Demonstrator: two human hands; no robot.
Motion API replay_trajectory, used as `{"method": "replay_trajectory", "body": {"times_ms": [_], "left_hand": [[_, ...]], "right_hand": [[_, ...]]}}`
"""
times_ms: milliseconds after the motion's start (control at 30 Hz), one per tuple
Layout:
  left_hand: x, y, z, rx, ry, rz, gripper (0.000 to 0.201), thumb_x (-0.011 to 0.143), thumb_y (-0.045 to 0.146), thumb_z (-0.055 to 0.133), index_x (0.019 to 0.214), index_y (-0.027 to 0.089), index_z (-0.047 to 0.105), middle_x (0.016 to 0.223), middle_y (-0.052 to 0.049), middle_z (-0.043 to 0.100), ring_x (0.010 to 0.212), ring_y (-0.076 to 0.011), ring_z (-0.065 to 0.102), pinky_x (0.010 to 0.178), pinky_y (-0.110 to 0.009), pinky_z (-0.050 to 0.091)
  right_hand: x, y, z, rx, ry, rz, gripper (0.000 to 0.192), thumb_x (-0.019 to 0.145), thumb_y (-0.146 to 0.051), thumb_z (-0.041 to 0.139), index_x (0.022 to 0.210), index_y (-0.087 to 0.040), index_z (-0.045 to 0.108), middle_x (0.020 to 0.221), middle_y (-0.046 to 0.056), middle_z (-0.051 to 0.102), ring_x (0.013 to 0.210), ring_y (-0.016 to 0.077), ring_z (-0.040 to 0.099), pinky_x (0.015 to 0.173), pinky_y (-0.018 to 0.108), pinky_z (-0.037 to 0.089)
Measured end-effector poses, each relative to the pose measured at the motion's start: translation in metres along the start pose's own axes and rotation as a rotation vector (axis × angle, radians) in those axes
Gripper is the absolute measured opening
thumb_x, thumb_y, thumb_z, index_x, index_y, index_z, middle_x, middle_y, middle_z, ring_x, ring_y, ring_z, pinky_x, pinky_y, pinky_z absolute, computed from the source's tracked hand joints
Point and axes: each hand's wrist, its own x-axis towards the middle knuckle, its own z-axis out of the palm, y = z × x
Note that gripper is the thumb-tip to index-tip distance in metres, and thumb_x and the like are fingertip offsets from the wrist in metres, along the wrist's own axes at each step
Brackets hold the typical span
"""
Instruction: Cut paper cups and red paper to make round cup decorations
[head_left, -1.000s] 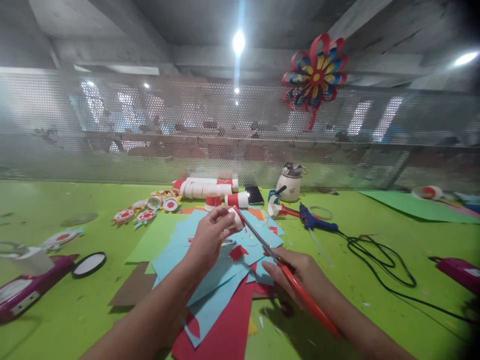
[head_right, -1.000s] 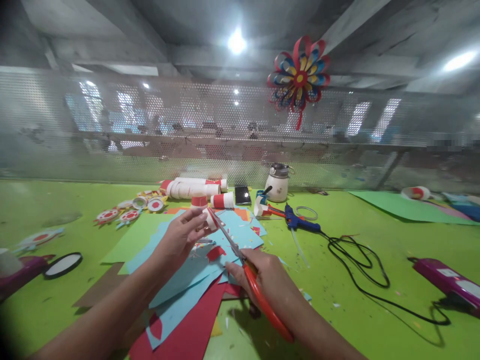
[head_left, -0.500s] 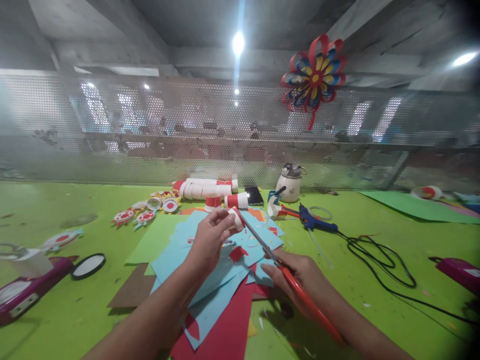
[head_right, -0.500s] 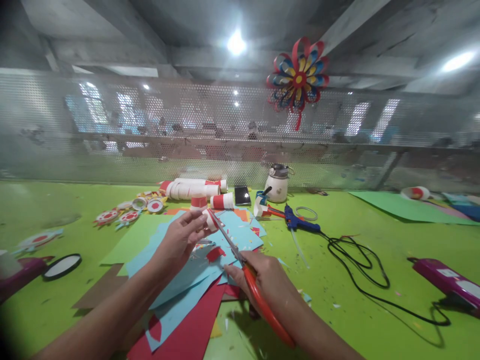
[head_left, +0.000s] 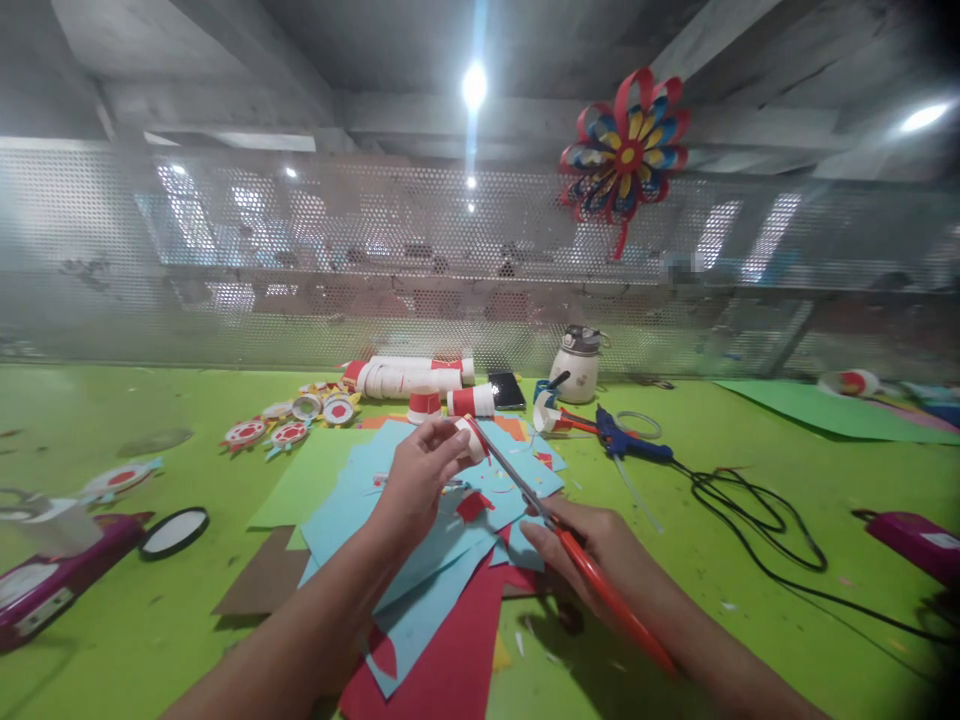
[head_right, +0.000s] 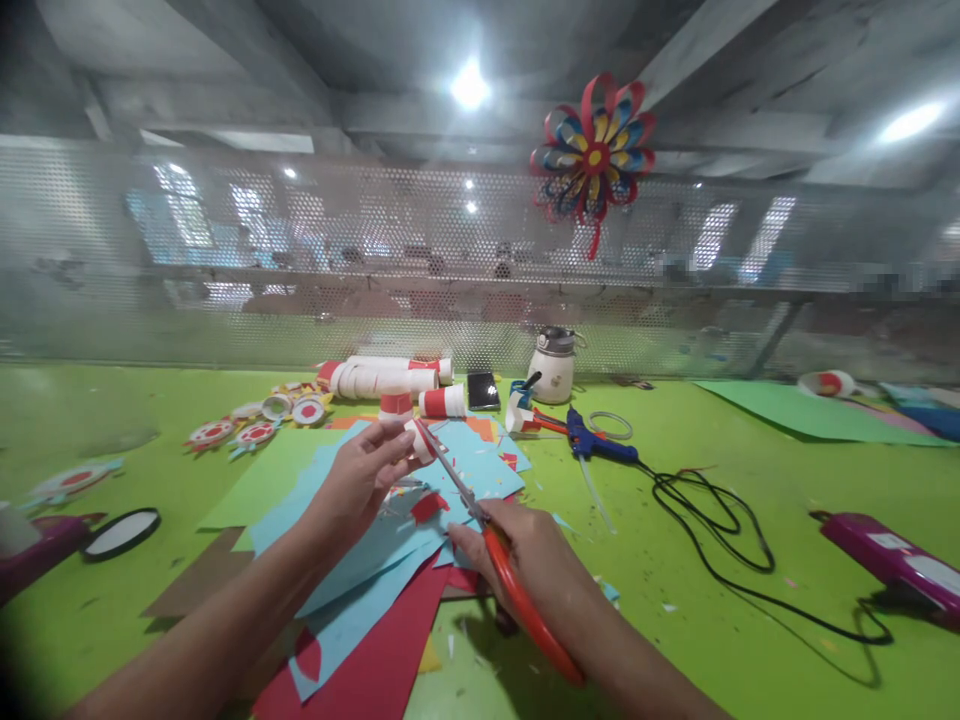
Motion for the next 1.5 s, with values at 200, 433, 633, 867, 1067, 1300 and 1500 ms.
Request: {"method": "replay_trajectory", "body": {"times_ms": [200,433,633,867,1067,1300,1500], "left_hand": [[0.0002,-0.0009,0.0017,-0.015,0.027,0.0,0.028,0.067,0.025,0.073,0.09,0.012,0.063,0.09,-0.009,0.067,0.081,-0.0201,0.065,0.083,-0.041,0.049],[0.0017,0.0001,0.0004,-0.047,0.016,-0.004,0.026,0.068,0.022,0.073,0.089,0.012,0.06,0.09,-0.01,0.068,0.083,-0.0209,0.066,0.085,-0.04,0.049],[0.0016,0.0032,-0.0009,-0.046,0.028,-0.028,0.027,0.073,0.024,0.069,0.094,0.014,0.057,0.089,-0.011,0.069,0.08,-0.0196,0.067,0.085,-0.04,0.05],[0.0001,0.0036,0.0004,-0.01,0.021,-0.069,0.029,0.071,0.028,0.07,0.092,0.016,0.055,0.086,-0.008,0.067,0.072,-0.0189,0.065,0.077,-0.044,0.053],[-0.0007,0.0021,0.0012,-0.013,0.032,-0.039,0.028,0.07,0.026,0.071,0.091,0.015,0.056,0.084,-0.008,0.066,0.073,-0.019,0.065,0.081,-0.046,0.053],[-0.0004,-0.0016,-0.0001,-0.03,0.014,0.003,0.024,0.073,0.028,0.069,0.09,0.016,0.056,0.085,-0.008,0.067,0.076,-0.0194,0.066,0.081,-0.045,0.052],[-0.0014,-0.0017,0.0017,-0.041,0.034,0.007,0.028,0.07,0.03,0.072,0.088,0.016,0.056,0.084,-0.006,0.068,0.075,-0.0196,0.066,0.079,-0.045,0.052]], "right_hand": [[-0.0015,-0.0024,-0.0018,0.014,-0.03,0.028,0.035,0.085,-0.048,0.046,0.077,-0.018,0.063,0.054,-0.001,0.05,0.049,0.0144,0.047,0.045,0.023,0.034],[-0.0003,-0.0016,-0.0043,-0.07,-0.015,-0.033,0.035,0.086,-0.047,0.047,0.076,-0.016,0.063,0.059,-0.001,0.05,0.054,0.0133,0.044,0.052,0.023,0.035],[0.0009,0.0007,-0.0022,-0.062,0.006,-0.043,0.037,0.085,-0.049,0.047,0.078,-0.016,0.063,0.058,-0.002,0.046,0.054,0.0124,0.041,0.051,0.023,0.032],[0.0018,0.0033,0.0015,-0.064,0.029,-0.023,0.04,0.084,-0.052,0.046,0.072,-0.017,0.061,0.054,-0.002,0.045,0.051,0.0128,0.041,0.048,0.023,0.031],[0.0012,0.0024,-0.0001,-0.047,0.001,-0.02,0.041,0.083,-0.052,0.047,0.078,-0.016,0.065,0.058,-0.001,0.047,0.054,0.0135,0.042,0.05,0.023,0.032],[0.0003,-0.0009,-0.0011,-0.024,-0.022,-0.014,0.039,0.086,-0.048,0.047,0.087,-0.015,0.066,0.061,-0.001,0.051,0.055,0.0135,0.045,0.052,0.023,0.035],[-0.0006,-0.0014,0.0011,-0.075,0.009,-0.033,0.042,0.087,-0.05,0.045,0.085,-0.014,0.067,0.062,0.0,0.055,0.057,0.0143,0.047,0.054,0.024,0.037]]}}
